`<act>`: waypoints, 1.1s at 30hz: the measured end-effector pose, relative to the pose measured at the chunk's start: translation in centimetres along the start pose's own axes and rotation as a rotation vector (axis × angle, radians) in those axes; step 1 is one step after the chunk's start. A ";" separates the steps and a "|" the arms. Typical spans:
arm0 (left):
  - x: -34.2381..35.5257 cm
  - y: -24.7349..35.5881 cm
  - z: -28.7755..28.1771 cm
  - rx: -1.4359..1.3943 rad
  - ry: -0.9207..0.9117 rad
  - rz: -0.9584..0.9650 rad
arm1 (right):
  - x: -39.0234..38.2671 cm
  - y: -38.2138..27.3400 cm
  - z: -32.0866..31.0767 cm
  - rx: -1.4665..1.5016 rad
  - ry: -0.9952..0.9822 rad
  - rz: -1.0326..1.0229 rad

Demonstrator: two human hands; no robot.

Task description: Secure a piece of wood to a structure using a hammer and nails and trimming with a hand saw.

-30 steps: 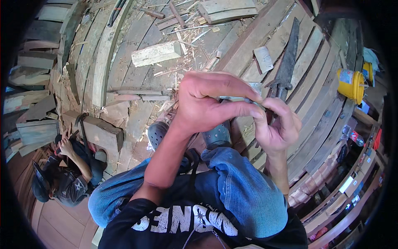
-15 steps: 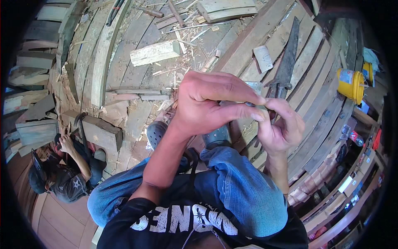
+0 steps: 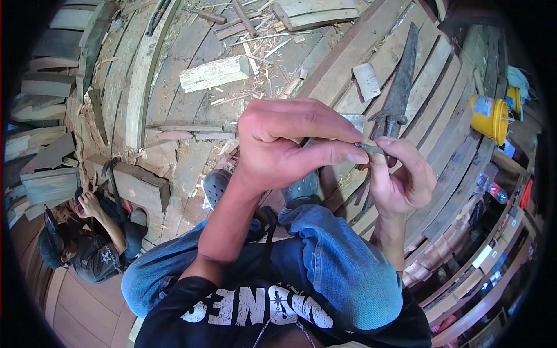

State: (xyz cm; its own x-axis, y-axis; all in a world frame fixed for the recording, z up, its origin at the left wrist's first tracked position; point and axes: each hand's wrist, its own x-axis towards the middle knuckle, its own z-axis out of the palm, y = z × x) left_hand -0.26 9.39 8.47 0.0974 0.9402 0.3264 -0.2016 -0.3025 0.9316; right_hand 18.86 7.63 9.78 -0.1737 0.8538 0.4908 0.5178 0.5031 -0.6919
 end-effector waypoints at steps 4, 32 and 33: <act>0.0 0.0 -0.1 0.011 -0.008 0.028 | 0.1 0.0 0.0 0.010 -0.001 -0.014; -10.8 -14.7 0.5 1.032 -0.323 -0.592 | -13.7 14.7 1.9 -0.722 -0.050 0.517; -10.9 -14.7 0.6 1.006 -0.283 -0.566 | -15.1 16.5 1.3 -0.873 -0.050 0.610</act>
State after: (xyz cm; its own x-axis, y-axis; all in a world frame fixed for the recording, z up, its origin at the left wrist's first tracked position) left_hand 2.21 3.54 -8.69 0.1635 0.9499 -0.2664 0.7834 0.0392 0.6203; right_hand 28.92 3.26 -9.74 0.2940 0.9434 0.1532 0.9464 -0.2649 -0.1850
